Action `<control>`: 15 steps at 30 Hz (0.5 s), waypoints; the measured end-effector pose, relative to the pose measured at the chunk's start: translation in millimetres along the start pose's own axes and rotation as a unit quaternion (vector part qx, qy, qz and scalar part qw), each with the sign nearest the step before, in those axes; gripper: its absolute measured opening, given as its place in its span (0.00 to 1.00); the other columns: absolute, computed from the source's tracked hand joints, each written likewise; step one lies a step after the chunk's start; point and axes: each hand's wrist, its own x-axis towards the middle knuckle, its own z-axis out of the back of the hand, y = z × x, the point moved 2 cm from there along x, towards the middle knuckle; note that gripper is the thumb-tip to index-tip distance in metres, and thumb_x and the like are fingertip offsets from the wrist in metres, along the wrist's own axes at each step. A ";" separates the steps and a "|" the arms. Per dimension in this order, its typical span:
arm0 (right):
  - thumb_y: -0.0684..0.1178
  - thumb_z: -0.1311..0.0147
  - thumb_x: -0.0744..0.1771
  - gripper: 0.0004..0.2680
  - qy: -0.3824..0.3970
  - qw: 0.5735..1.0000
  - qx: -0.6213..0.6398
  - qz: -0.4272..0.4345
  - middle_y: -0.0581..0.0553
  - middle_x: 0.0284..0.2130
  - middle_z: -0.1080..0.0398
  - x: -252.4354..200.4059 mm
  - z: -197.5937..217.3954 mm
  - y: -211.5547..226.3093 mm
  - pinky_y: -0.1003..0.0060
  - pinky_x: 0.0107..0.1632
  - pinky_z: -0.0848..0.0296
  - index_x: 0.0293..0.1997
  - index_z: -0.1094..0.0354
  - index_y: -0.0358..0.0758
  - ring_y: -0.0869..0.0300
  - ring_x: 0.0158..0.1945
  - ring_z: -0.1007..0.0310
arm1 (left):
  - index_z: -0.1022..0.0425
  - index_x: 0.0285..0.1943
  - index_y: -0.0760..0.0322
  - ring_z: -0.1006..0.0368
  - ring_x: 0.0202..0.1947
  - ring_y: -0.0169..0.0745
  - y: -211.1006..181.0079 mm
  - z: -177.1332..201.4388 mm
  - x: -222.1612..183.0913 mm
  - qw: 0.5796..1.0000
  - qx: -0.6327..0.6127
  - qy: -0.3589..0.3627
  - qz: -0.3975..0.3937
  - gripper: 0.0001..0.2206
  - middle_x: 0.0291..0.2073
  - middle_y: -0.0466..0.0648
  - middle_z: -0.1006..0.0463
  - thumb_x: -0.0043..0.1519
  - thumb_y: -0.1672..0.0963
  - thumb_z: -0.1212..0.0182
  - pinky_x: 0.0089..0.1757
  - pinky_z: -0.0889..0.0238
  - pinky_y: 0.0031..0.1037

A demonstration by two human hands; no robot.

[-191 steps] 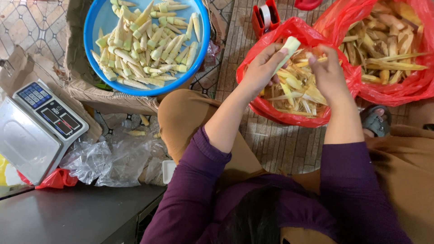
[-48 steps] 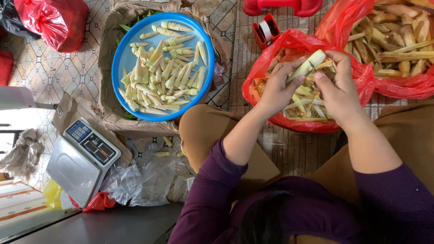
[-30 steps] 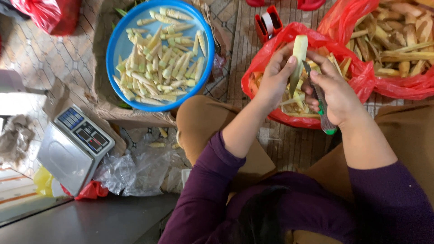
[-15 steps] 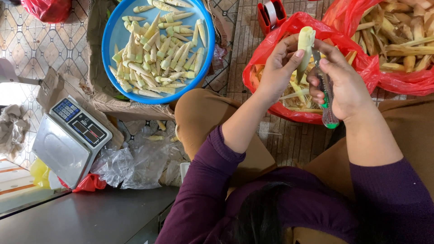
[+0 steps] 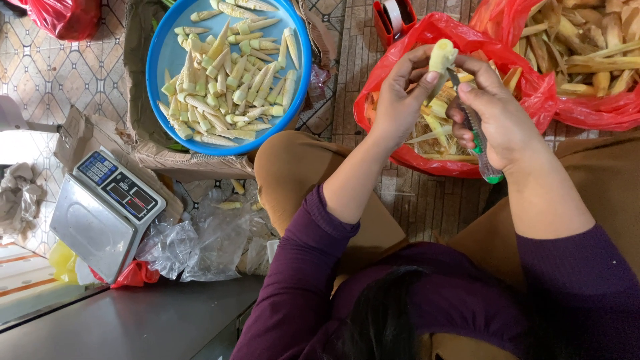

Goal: The person peels bamboo shoots using a small knife, placing the peeled shoots into a blue bowl and the peels into a red plastic bag. The person handles the shoots one at a time, rotating them while peeling.

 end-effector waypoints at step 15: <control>0.47 0.63 0.73 0.15 -0.024 0.995 -0.070 -0.072 0.50 0.24 0.46 11.1 -6.6 -30.6 0.71 0.22 0.54 0.69 0.42 0.63 0.64 0.21 0.53 | 0.31 0.68 0.64 0.22 0.50 0.42 -24.1 20.3 5.1 0.987 -0.152 -0.042 -0.033 0.16 0.56 0.49 0.22 0.71 0.62 0.41 0.47 0.20 0.36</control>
